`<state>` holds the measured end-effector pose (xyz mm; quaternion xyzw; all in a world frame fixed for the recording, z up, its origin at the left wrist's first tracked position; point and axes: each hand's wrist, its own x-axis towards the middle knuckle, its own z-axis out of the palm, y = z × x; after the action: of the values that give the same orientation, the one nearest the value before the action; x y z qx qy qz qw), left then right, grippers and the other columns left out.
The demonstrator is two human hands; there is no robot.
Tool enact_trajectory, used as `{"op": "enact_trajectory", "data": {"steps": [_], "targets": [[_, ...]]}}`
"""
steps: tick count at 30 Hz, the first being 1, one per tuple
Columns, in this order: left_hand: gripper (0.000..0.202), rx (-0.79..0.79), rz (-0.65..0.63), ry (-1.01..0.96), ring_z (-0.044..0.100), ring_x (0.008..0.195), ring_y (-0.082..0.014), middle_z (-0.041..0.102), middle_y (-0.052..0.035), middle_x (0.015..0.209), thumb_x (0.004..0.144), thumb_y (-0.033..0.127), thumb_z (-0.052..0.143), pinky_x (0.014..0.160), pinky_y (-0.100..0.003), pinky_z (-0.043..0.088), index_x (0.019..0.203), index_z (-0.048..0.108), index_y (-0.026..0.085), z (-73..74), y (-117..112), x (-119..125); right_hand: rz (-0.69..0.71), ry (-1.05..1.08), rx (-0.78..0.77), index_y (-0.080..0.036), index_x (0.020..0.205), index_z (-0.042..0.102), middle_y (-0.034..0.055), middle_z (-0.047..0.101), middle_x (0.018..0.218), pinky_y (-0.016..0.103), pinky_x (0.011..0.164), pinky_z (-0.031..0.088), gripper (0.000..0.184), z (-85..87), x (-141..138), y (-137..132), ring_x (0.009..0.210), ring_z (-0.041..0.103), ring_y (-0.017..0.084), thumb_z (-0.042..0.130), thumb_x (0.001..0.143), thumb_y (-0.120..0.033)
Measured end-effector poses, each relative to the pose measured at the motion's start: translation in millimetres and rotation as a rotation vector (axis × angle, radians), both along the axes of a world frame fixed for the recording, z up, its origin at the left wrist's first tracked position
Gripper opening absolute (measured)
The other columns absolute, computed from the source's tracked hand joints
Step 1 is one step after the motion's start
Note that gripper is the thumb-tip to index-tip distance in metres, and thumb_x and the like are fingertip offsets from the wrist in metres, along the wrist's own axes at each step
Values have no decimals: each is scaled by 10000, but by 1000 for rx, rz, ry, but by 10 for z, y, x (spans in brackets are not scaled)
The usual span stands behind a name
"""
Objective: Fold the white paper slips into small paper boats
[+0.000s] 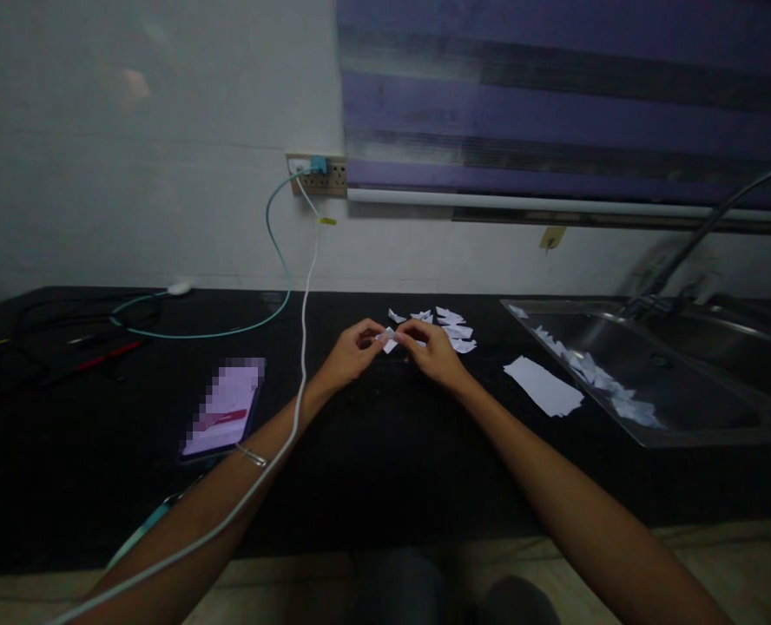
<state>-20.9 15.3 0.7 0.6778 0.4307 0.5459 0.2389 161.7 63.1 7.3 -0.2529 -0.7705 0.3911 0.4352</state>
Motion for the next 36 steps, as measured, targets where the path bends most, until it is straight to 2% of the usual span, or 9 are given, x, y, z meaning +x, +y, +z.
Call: {"op": "enact_trajectory", "data": {"steps": [6, 8, 11, 14, 20, 26, 29, 32, 36], "targets": [[224, 2, -78, -90, 663, 870, -158, 679, -7, 861, 862, 278, 679, 862, -314, 498, 1041, 575, 191, -20, 9, -25, -11, 63, -128, -191, 788, 647, 19, 644, 731, 271, 509, 504, 223, -19, -39, 13, 613, 600, 145, 688, 815, -409], [225, 1, -87, -96, 659, 879, -160, 676, -3, 867, 862, 280, 679, 872, -314, 488, 1039, 571, 192, -37, 24, -37, -22, 105, -172, -190, 825, 639, 19, 668, 745, 273, 529, 511, 229, -20, -50, 16, 622, 619, 147, 740, 764, -387], [231, -10, -111, -118, 653, 871, -160, 671, 2, 868, 852, 276, 686, 860, -311, 483, 1033, 571, 191, -61, 44, -51, -31, 182, -241, -202, 928, 608, 8, 692, 744, 276, 567, 514, 346, -18, -61, 18, 641, 645, 154, 809, 681, -338], [232, -19, -117, -119, 653, 876, -163, 672, 3, 861, 847, 269, 690, 864, -313, 479, 1037, 583, 190, -63, 45, -56, -33, 208, -235, -202, 942, 604, 0, 691, 721, 275, 600, 501, 372, -17, -64, 23, 644, 643, 148, 823, 660, -306], [210, -18, -116, -116, 663, 891, -169, 689, -21, 903, 840, 267, 691, 852, -322, 503, 1015, 615, 179, -23, 26, -36, -44, 108, -50, -182, 783, 668, 33, 690, 782, 308, 681, 490, 164, -5, -35, 39, 711, 627, 161, 733, 776, -332], [219, -7, -63, -110, 655, 793, -142, 688, -32, 929, 853, 294, 685, 676, -261, 536, 1037, 634, 187, -15, 8, 0, -42, -6, 68, -180, 804, 656, 22, 654, 776, 305, 700, 473, 173, -7, -4, 52, 720, 603, 162, 620, 880, -331], [199, -10, -53, -85, 648, 750, -133, 689, -38, 926, 863, 295, 680, 625, -248, 539, 1030, 648, 192, -26, 4, 20, -69, -54, 72, -183, 828, 616, 19, 622, 766, 294, 645, 470, 198, -47, 3, 55, 673, 585, 155, 564, 917, -352], [153, 8, -22, -60, 664, 811, -146, 697, -41, 906, 855, 250, 684, 705, -275, 560, 990, 655, 183, -35, 18, 35, -56, -86, 50, -195, 857, 571, 3, 595, 722, 282, 584, 465, 199, -74, 1, 45, 601, 564, 142, 534, 934, -374], [109, 24, 40, -54, 668, 832, -146, 698, -38, 909, 845, 208, 676, 743, -286, 559, 944, 646, 176, -38, 38, 32, 8, 16, -87, -204, 850, 554, 3, 596, 723, 276, 530, 494, 195, -55, -27, 30, 607, 579, 148, 610, 870, -389]]}}
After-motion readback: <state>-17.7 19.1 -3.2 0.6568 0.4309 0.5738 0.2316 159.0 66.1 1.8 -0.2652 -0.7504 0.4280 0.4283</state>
